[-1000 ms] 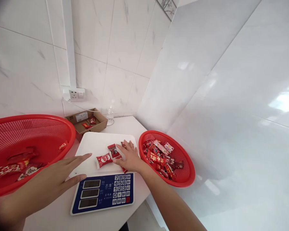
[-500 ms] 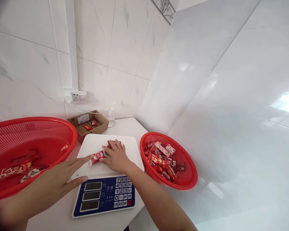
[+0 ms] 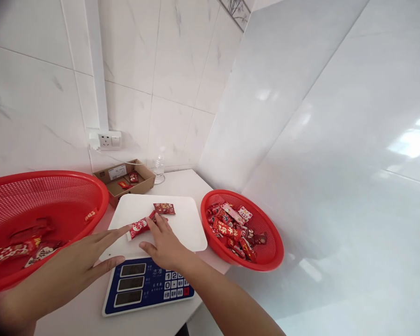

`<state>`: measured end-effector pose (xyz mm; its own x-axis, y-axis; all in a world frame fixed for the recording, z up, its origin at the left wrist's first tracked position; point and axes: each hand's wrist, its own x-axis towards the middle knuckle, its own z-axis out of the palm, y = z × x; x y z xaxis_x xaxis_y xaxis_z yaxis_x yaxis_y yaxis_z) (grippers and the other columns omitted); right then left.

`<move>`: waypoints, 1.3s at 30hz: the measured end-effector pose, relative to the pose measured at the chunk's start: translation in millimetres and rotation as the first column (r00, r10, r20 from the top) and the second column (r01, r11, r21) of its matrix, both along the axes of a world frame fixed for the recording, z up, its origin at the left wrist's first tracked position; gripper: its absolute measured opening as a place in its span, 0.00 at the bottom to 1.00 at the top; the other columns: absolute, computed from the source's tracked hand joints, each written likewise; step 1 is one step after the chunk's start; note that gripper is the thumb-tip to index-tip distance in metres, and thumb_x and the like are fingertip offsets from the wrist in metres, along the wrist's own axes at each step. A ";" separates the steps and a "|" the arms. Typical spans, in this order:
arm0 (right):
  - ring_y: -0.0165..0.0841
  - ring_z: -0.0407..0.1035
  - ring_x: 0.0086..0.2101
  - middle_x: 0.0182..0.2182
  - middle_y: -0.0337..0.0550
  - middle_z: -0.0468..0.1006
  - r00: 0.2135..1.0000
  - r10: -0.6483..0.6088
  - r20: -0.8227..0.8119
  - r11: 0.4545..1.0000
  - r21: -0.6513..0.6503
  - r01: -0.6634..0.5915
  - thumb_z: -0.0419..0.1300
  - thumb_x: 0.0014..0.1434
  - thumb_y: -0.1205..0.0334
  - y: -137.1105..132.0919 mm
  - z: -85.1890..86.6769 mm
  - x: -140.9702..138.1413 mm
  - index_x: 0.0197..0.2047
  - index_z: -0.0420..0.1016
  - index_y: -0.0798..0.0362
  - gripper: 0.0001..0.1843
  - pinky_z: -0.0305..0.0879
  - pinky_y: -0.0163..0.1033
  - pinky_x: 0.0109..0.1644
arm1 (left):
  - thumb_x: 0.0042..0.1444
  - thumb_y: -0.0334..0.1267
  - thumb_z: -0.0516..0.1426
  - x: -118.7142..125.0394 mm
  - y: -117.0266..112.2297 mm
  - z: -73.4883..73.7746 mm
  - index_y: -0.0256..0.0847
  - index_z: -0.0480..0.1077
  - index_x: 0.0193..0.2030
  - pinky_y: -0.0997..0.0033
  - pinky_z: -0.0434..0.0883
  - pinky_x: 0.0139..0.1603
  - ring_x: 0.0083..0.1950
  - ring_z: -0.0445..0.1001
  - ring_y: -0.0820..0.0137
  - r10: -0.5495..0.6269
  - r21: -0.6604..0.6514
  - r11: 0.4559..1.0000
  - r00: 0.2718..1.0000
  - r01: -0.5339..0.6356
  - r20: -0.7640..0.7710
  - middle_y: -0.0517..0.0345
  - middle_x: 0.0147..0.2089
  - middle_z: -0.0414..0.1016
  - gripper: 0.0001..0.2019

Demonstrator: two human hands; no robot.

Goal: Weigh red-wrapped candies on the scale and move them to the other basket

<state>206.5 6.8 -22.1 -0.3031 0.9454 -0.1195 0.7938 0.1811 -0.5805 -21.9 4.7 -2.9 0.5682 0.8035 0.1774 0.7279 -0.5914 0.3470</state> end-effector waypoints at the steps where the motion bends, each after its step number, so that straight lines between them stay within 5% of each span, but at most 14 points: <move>1: 0.41 0.25 0.68 0.71 0.47 0.33 1.000 0.014 -0.005 1.000 0.019 -0.014 0.51 0.64 0.46 1.6 0.1 -3.1 0.72 0.42 0.51 0.39 0.35 0.53 0.70 | 0.63 0.55 0.45 0.3 -0.1 0.4 0.48 0.60 0.65 0.57 0.71 0.53 0.57 0.72 0.58 -0.009 0.006 1.000 1.000 0.009 -0.007 0.52 0.59 0.73 0.27; 7: 0.41 0.32 0.68 0.70 0.50 0.43 0.995 0.096 0.038 0.988 0.116 -0.100 0.52 0.65 0.51 11.3 -0.4 0.0 0.69 0.51 0.51 0.33 0.38 0.52 0.70 | 0.63 0.55 0.46 -1.1 1.9 -5.9 0.49 0.60 0.65 0.60 0.72 0.51 0.56 0.73 0.57 -0.033 0.086 0.996 0.999 0.032 0.012 0.53 0.60 0.72 0.27; 14: 0.44 0.44 0.66 0.70 0.52 0.40 0.988 -0.154 -0.001 0.983 0.103 0.153 0.57 0.60 0.53 10.4 -6.4 4.9 0.70 0.49 0.48 0.38 0.48 0.51 0.67 | 0.63 0.56 0.45 -0.4 1.6 -4.7 0.49 0.58 0.66 0.59 0.72 0.52 0.59 0.71 0.56 -0.028 0.050 0.998 1.000 0.028 0.005 0.53 0.62 0.70 0.28; 19: 0.41 0.42 0.67 0.70 0.52 0.41 0.996 -0.046 -0.079 0.993 0.109 0.054 0.57 0.61 0.51 17.1 -5.2 -3.1 0.70 0.47 0.50 0.39 0.48 0.49 0.67 | 0.62 0.56 0.46 0.0 -0.3 -3.6 0.48 0.59 0.66 0.57 0.71 0.53 0.58 0.72 0.56 -0.011 0.032 0.999 1.000 0.011 -0.009 0.51 0.60 0.72 0.28; 27: 0.46 0.37 0.68 0.68 0.42 0.53 0.974 0.203 0.097 0.956 0.195 -0.219 0.59 0.58 0.45 8.9 7.6 -6.1 0.64 0.62 0.40 0.31 0.34 0.66 0.66 | 0.62 0.56 0.47 0.1 -1.0 -2.2 0.52 0.59 0.66 0.59 0.71 0.52 0.56 0.73 0.59 -0.030 0.028 0.999 0.999 0.029 0.037 0.53 0.58 0.73 0.27; 33: 0.42 0.51 0.64 0.60 0.46 0.67 0.991 0.129 0.041 0.959 0.249 -0.135 0.59 0.60 0.49 13.0 2.2 16.9 0.54 0.72 0.45 0.21 0.46 0.55 0.67 | 0.63 0.54 0.47 0.7 -1.3 -0.2 0.50 0.59 0.65 0.59 0.71 0.54 0.57 0.72 0.59 -0.011 -0.013 1.000 1.000 0.011 0.021 0.54 0.59 0.73 0.26; 39: 0.45 0.40 0.67 0.68 0.48 0.52 0.967 -0.169 0.190 0.955 0.275 0.113 0.49 0.65 0.53 52.4 -8.6 44.6 0.66 0.58 0.47 0.27 0.44 0.60 0.66 | 0.62 0.55 0.48 2.0 -0.7 -2.2 0.49 0.61 0.65 0.59 0.72 0.53 0.58 0.73 0.57 0.001 -0.008 1.000 1.000 -0.001 0.019 0.53 0.60 0.72 0.27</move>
<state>251.1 59.3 -30.7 -0.1594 0.9832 0.0895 0.9205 0.1808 -0.3464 -19.9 4.0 -5.1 0.5638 0.8057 0.1816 0.7221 -0.5876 0.3650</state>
